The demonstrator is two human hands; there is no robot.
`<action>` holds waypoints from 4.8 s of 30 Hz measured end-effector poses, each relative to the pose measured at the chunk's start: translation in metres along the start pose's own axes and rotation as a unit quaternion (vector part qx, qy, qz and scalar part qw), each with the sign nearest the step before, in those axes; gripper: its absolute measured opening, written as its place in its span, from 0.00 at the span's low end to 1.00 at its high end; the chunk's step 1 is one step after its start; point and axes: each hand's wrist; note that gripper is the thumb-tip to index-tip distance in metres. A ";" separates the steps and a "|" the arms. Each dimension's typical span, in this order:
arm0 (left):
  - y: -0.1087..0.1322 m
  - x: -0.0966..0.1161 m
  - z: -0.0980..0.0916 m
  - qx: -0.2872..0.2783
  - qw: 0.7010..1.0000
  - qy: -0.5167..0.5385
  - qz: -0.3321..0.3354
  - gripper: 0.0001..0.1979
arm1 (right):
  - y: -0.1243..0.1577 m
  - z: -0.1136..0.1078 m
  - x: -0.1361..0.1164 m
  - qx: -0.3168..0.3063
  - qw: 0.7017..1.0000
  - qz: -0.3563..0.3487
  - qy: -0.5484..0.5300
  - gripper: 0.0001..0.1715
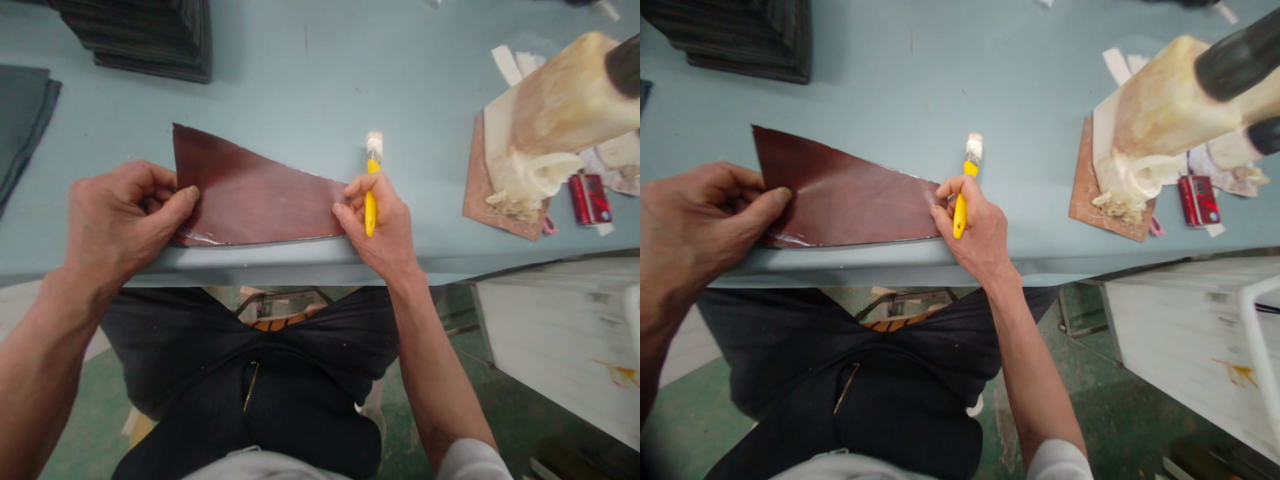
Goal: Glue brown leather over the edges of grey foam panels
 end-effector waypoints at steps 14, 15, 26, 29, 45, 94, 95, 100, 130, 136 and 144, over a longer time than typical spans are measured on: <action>0.000 0.003 -0.002 -0.011 0.999 -0.033 -0.015 0.21 | -0.002 0.000 -0.001 -0.007 1.000 -0.002 0.021 0.09; 0.000 0.004 -0.002 -0.009 0.999 -0.033 -0.015 0.21 | -0.002 0.000 0.000 -0.009 1.000 -0.002 0.023 0.09; 0.000 0.002 -0.002 -0.018 0.999 -0.039 -0.022 0.23 | -0.002 -0.001 0.001 -0.009 1.000 -0.012 0.023 0.09; 0.000 0.003 -0.002 -0.018 0.999 -0.037 -0.020 0.23 | -0.002 -0.001 0.001 -0.012 1.000 -0.008 0.028 0.09; 0.000 0.001 -0.001 0.001 1.000 -0.025 -0.005 0.22 | -0.001 0.001 0.001 -0.002 0.999 -0.007 0.031 0.10; -0.002 -0.005 0.001 0.011 1.000 0.006 0.015 0.21 | -0.001 0.001 0.004 -0.004 0.998 -0.039 0.055 0.10; -0.002 -0.006 0.001 0.013 1.000 0.008 0.017 0.21 | -0.001 0.001 0.004 -0.005 0.997 -0.041 0.058 0.10; -0.001 -0.006 0.003 0.016 1.000 0.010 0.025 0.21 | -0.002 0.001 0.004 -0.001 0.997 -0.046 0.060 0.10; 0.000 0.000 0.001 0.014 1.000 -0.019 0.021 0.23 | 0.003 0.006 0.007 0.044 0.998 -0.045 0.026 0.10; -0.001 -0.003 0.001 0.016 1.000 -0.001 0.026 0.20 | 0.004 0.006 0.006 0.028 0.998 -0.029 0.038 0.15; 0.000 -0.003 0.002 0.012 1.000 0.003 0.026 0.20 | 0.004 0.005 0.006 0.013 0.999 -0.023 0.041 0.17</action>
Point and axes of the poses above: each hand's wrist, its own y-axis away from the middle knuckle, its own z-axis out of the palm, x = y × z, and after that the axes turned 11 degrees about x, right-handed
